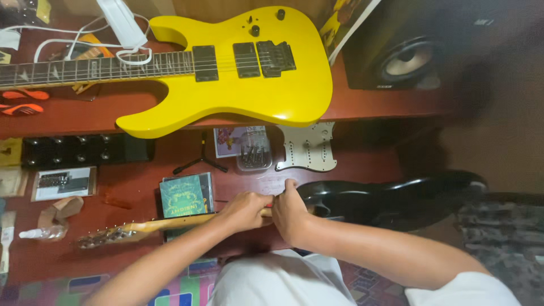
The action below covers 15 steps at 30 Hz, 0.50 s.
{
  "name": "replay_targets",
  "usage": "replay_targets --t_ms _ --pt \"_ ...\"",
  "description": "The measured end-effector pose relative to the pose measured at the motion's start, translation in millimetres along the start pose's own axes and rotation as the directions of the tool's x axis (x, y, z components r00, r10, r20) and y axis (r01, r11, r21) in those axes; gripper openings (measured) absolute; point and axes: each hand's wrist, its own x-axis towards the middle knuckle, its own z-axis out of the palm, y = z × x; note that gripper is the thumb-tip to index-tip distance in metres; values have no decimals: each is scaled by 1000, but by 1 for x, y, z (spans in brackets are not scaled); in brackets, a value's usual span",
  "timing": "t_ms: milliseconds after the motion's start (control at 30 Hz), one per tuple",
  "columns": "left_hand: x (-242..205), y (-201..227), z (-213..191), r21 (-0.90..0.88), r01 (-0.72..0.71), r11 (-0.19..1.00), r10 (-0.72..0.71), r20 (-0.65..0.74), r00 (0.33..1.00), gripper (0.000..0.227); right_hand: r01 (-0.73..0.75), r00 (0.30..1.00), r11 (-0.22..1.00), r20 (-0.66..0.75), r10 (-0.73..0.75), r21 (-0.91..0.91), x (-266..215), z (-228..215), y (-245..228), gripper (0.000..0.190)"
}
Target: The person attaches a guitar neck to a guitar body using a screwdriver and screws. They align the neck, insert screws, and tighten them to secure the neck to the body.
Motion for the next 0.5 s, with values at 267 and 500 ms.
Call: replay_targets --t_ms 267,500 --pt "16 -30 20 -20 35 999 -34 32 999 28 -247 949 968 -212 233 -44 29 51 -26 41" --pt "17 -35 33 -2 56 998 -56 -32 998 38 -299 764 950 -572 297 94 51 99 -16 33"
